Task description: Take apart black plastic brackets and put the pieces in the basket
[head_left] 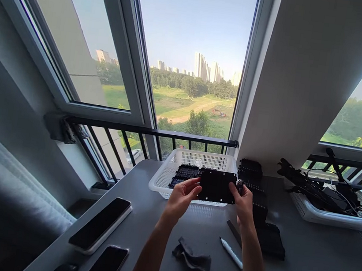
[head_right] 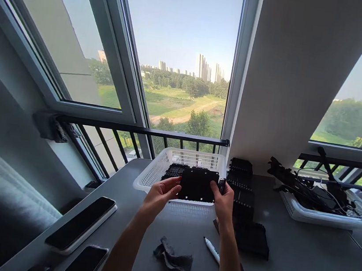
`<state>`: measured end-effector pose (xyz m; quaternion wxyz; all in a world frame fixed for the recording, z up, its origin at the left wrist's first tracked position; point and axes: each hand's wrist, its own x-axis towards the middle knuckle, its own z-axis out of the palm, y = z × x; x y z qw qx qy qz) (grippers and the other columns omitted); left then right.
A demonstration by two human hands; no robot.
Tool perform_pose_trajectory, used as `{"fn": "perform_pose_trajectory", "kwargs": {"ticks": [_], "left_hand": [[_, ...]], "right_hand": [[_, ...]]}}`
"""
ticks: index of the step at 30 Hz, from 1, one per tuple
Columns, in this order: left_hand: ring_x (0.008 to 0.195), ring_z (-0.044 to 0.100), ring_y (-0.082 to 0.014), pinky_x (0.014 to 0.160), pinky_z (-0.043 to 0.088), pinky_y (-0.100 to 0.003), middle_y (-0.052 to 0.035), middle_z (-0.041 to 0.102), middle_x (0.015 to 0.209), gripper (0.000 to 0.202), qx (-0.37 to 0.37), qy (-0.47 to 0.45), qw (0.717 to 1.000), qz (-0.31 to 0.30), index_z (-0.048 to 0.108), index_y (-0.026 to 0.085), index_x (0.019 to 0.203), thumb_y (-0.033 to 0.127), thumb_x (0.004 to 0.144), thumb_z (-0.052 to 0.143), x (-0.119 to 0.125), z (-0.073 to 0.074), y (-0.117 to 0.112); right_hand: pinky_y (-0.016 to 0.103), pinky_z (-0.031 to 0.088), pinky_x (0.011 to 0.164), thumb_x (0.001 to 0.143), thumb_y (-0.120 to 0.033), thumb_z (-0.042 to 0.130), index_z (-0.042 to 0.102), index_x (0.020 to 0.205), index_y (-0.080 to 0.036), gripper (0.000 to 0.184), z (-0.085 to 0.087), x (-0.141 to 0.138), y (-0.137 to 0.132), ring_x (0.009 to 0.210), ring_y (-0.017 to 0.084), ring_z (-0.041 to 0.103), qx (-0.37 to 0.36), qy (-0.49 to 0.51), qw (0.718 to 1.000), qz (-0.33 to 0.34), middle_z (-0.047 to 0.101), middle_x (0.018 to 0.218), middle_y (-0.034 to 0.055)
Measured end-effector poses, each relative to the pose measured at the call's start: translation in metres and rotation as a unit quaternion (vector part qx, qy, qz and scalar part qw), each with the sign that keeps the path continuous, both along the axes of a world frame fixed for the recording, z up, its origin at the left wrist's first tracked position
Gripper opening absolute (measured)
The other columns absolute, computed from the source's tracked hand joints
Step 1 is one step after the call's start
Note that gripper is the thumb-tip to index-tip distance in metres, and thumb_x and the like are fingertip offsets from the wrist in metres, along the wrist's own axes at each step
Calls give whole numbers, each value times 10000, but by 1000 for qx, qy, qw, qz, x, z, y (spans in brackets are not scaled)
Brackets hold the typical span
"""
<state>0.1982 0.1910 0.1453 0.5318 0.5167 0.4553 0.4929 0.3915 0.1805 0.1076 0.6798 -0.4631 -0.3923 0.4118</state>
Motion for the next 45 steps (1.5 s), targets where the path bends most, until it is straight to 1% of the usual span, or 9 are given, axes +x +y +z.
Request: {"fn": "perform_pose_trajectory", "kwargs": {"ticks": [10, 19, 22, 25, 27, 30, 33, 36, 45], "left_hand": [[703, 598, -155, 634, 576, -315, -14, 644, 725, 539, -1, 7, 992, -128, 591, 139, 1114, 439, 691, 738, 1, -8, 1], [666, 600, -150, 592, 578, -299, -3, 619, 684, 430, -3, 22, 996, -87, 613, 137, 1038, 353, 679, 713, 5, -4, 1], [651, 602, -146, 567, 577, -293, -17, 633, 718, 419, -5, 19, 999, -47, 612, 135, 1023, 325, 664, 713, 4, -3, 1], [651, 606, -146, 551, 577, -292, -26, 638, 751, 441, 1, 12, 1000, -20, 613, 137, 1034, 323, 649, 720, 2, -5, 4], [652, 611, -149, 547, 577, -294, -29, 640, 763, 454, 5, 8, 1000, -12, 613, 139, 1037, 330, 641, 726, 1, -6, 6], [661, 623, -161, 551, 580, -310, -30, 646, 767, 457, 6, 2, 1000, -20, 612, 146, 1034, 343, 638, 729, 2, -7, 7], [663, 632, -162, 598, 579, -324, -25, 658, 765, 425, 9, -7, 999, -36, 610, 155, 1005, 346, 643, 723, 4, -7, 6], [654, 641, -152, 627, 546, -280, -19, 670, 735, 371, 25, -6, 999, -42, 614, 156, 963, 318, 645, 715, 6, -7, 5], [711, 673, -165, 665, 516, -249, -32, 693, 750, 303, 68, 6, 995, -70, 592, 163, 931, 253, 665, 707, 5, -9, 6]], "right_hand": [[219, 345, 561, 735, -527, 692, 534, 688, -181, 383, 5, 7, -6, 614, 104, 368, 16, -87, 992, -95, 441, 631, -36], [298, 444, 729, 829, -522, 579, 600, 893, -173, 356, 14, 5, -12, 767, 170, 544, 24, -137, 988, -61, 610, 832, 29], [349, 450, 799, 866, -518, 518, 611, 939, -180, 358, 20, 7, -18, 847, 207, 581, 23, -199, 972, -119, 641, 916, 68], [331, 471, 708, 866, -526, 508, 585, 925, -197, 343, 28, 10, -28, 765, 190, 573, 23, -202, 959, -196, 618, 854, 55], [270, 440, 533, 844, -533, 540, 548, 931, -215, 330, 34, 9, -36, 605, 144, 508, 15, -135, 980, -145, 549, 730, 1], [194, 257, 377, 806, -508, 604, 516, 916, -234, 308, 40, 0, -45, 456, 85, 310, -16, -14, 999, 44, 378, 593, -75], [182, 156, 399, 791, -505, 600, 546, 888, -208, 317, 41, -19, -46, 479, 73, 230, -60, 56, 973, 214, 314, 585, -78], [202, 177, 442, 791, -569, 498, 575, 810, -164, 413, 38, -38, -41, 524, 83, 263, -103, 93, 927, 348, 346, 599, -48], [221, 160, 454, 682, -449, 433, 412, 596, -196, 267, 31, -56, -32, 507, 94, 243, -138, 212, 873, 418, 297, 564, -45]]}}
